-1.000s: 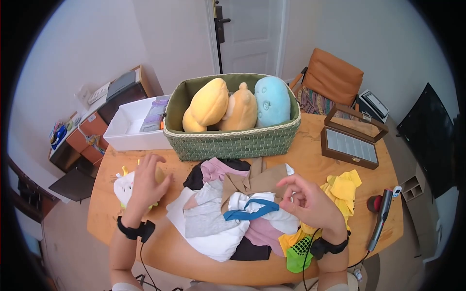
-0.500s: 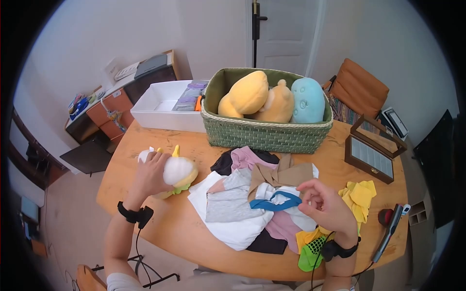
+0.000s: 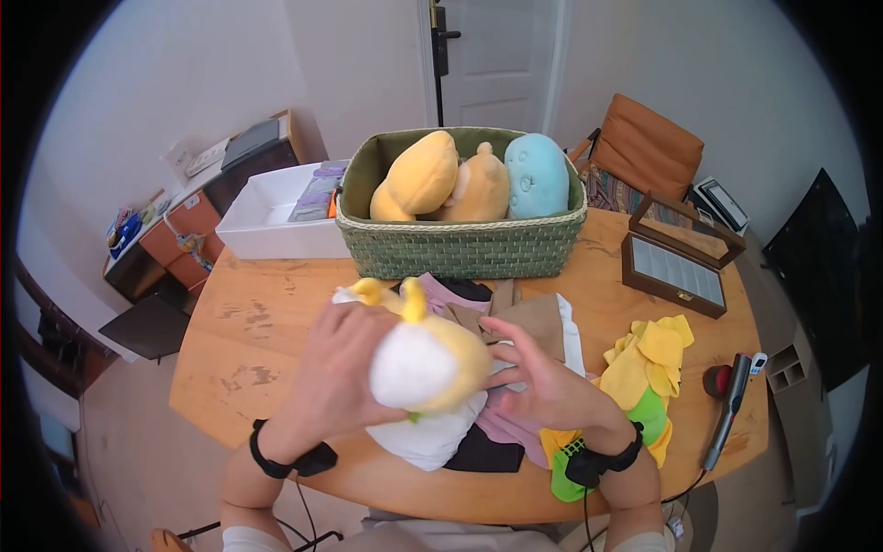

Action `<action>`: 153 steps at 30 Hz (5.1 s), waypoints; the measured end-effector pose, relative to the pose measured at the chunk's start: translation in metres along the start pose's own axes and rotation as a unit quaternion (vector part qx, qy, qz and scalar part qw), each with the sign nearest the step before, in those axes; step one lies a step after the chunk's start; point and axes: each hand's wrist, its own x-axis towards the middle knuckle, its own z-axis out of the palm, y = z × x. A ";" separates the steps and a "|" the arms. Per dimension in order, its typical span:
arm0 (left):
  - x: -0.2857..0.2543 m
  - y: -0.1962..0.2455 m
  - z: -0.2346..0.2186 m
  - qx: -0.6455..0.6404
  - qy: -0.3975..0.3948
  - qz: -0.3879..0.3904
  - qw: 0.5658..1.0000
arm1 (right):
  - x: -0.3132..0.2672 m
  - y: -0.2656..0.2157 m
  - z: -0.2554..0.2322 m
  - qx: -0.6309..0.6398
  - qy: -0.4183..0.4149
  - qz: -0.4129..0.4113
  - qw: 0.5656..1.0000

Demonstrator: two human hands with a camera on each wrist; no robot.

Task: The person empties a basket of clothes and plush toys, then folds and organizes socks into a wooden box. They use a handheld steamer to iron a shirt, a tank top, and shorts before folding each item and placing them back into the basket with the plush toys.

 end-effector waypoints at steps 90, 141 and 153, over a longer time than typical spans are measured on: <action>-0.067 -0.219 -0.074 0.098 -0.085 -0.099 0.987 | 0.169 -0.074 -0.077 -0.395 0.232 -0.108 0.882; -0.113 -0.201 -0.088 -0.153 -0.067 -0.127 0.978 | 0.228 -0.043 0.144 -0.418 -0.172 -0.256 0.854; -0.106 -0.132 -0.086 0.184 0.023 0.017 0.983 | 0.189 -0.051 0.103 -0.382 -0.203 -0.173 0.885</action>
